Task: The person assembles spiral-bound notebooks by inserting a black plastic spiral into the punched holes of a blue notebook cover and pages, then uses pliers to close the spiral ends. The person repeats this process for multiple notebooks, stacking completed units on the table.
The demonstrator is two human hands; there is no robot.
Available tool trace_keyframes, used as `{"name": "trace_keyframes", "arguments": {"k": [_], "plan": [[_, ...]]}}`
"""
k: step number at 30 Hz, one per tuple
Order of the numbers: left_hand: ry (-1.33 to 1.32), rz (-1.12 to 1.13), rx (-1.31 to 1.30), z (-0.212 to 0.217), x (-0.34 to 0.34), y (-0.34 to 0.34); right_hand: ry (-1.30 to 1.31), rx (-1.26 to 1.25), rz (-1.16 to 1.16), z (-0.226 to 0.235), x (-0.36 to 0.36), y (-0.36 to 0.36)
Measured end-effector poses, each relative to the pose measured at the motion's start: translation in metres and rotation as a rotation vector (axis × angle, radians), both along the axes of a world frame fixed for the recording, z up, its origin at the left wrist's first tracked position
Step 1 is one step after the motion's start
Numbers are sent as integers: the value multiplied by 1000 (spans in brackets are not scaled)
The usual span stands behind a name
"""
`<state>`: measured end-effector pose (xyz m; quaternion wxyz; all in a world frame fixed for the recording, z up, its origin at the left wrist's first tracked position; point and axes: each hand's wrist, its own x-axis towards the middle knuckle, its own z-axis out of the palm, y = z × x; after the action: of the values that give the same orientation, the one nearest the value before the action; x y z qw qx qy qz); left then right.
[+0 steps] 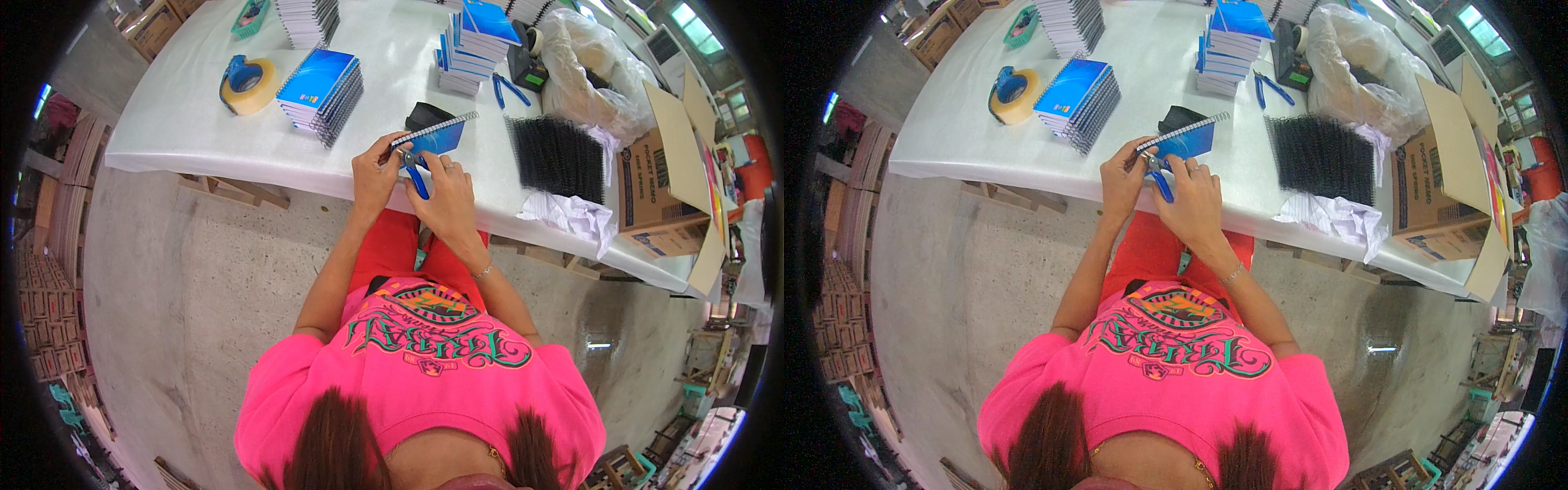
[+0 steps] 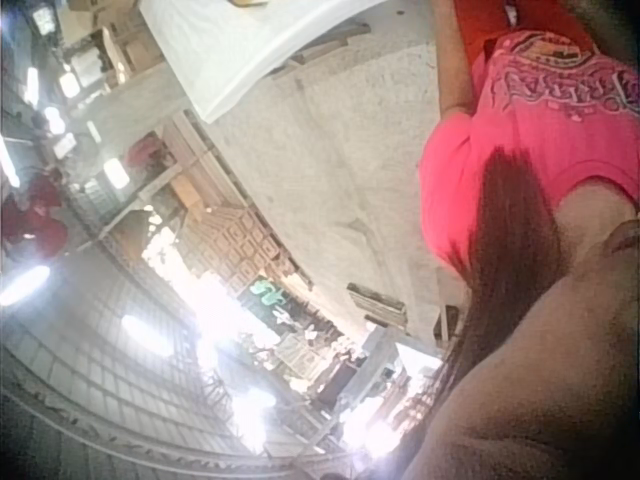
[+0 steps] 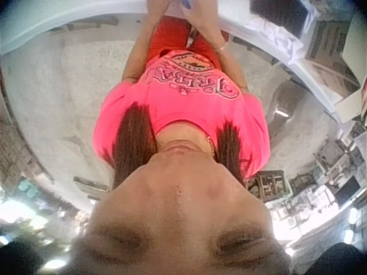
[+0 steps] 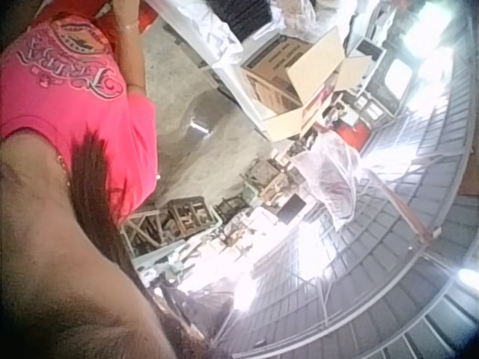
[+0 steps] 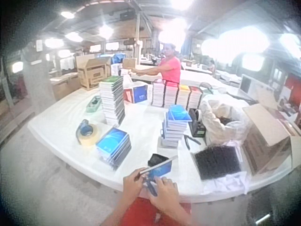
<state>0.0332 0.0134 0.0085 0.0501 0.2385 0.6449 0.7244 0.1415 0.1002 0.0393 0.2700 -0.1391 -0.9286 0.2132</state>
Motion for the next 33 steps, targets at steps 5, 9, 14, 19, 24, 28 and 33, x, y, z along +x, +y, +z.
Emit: {"name": "trace_keyframes", "arguments": {"k": [5, 9, 14, 19, 24, 28, 33], "plan": [[38, 14, -6, -2, 2, -1, 20, -43, 18, -5, -3, 0], [79, 35, -14, -1, 3, -2, -6, -111, 5, -2, -3, -4], [147, 73, -59, 3, 8, -2, -34, -166, 7, 3, 0, -7], [238, 76, -118, 3, 12, -4, -254, -605, 242, 1, 3, 11], [260, 58, -161, 5, 15, -6, -522, -2075, 753, 14, 4, 45], [243, 66, -82, 9, 10, -3, -459, -1291, 497, 23, 8, 45], [115, 230, -32, 73, -17, -32, -255, -294, -82, -7, 2, 106]]}}
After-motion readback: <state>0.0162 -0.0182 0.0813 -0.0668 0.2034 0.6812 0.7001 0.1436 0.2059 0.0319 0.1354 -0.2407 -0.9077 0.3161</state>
